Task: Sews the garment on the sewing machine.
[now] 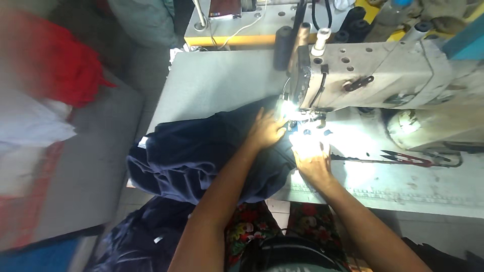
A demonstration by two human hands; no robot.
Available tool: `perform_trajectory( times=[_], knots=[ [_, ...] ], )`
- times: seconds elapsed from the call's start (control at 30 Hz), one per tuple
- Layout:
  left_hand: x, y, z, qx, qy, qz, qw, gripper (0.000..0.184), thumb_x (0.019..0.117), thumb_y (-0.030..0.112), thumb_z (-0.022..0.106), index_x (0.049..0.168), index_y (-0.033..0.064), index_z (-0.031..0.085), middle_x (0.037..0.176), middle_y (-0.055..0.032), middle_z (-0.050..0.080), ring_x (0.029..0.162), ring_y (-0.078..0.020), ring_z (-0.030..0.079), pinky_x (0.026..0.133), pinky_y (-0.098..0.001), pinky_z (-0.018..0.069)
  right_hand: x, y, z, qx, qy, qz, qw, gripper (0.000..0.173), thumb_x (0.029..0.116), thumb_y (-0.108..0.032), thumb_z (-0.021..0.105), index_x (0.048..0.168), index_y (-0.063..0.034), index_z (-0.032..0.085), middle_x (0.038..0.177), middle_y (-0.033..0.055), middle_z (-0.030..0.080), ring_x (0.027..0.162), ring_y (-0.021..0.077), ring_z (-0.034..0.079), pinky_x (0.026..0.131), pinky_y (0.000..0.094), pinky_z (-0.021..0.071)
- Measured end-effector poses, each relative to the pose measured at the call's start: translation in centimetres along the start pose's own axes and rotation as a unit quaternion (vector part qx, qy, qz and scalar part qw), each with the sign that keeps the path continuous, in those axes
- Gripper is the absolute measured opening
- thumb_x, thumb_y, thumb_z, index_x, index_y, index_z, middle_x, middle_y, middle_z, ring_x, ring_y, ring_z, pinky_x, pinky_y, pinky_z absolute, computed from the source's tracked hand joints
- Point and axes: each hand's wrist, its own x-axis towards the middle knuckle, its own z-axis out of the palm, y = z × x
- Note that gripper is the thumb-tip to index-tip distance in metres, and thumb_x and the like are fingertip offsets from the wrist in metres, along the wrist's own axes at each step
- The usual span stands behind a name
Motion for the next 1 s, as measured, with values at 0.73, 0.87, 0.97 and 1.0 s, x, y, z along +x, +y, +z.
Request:
perform_trajectory(
  times=[0.73, 0.87, 0.97, 1.0],
  knots=[
    [-7.2, 3.8, -5.2, 0.050, -0.077, 0.138, 0.986, 0.032, 0.0928, 0.038, 0.073, 0.093, 0.0065, 0.078, 0.084, -0.0129, 0.071, 0.094, -0.0350, 0.069, 0.113, -0.0741, 0.0236, -0.2, 1.2, 0.0, 0.163, -0.008, -0.045, 0.986, 0.027, 0.1031, -0.012, 0.056, 0.120, -0.0038, 0.075, 0.131, 0.0140, 0.070, 0.127, 0.0367, 0.063, 0.109, 0.0536, 0.0458],
    [-7.3, 7.7, -7.0, 0.083, -0.217, 0.027, 0.972, 0.029, 0.1025, 0.029, 0.062, 0.107, 0.0029, 0.074, 0.098, -0.0153, 0.073, 0.103, -0.0335, 0.069, 0.116, -0.0661, 0.0233, 0.0, 2.3, -0.7, 0.231, -0.070, -0.074, 0.968, 0.030, 0.0958, 0.002, 0.059, 0.116, -0.0094, 0.078, 0.131, 0.0126, 0.070, 0.122, 0.0371, 0.065, 0.103, 0.0555, 0.0490],
    [-7.9, 9.7, -7.7, 0.151, -0.240, -0.013, 0.959, 0.034, 0.1017, 0.033, 0.064, 0.109, 0.0016, 0.073, 0.094, -0.0157, 0.074, 0.098, -0.0353, 0.069, 0.117, -0.0665, 0.0207, 0.1, 3.2, -1.8, 0.266, -0.113, -0.101, 0.952, 0.035, 0.0954, 0.005, 0.056, 0.118, -0.0099, 0.078, 0.136, 0.0110, 0.068, 0.133, 0.0361, 0.059, 0.112, 0.0540, 0.0431],
    [-8.3, 10.2, -7.8, 0.167, -0.221, -0.005, 0.961, 0.032, 0.1010, 0.032, 0.065, 0.107, 0.0025, 0.075, 0.093, -0.0145, 0.074, 0.097, -0.0346, 0.070, 0.117, -0.0669, 0.0219, 0.2, 3.4, -2.1, 0.274, -0.126, -0.104, 0.948, 0.036, 0.0955, 0.005, 0.056, 0.120, -0.0109, 0.077, 0.138, 0.0106, 0.067, 0.134, 0.0358, 0.058, 0.113, 0.0536, 0.0418]
  ],
)
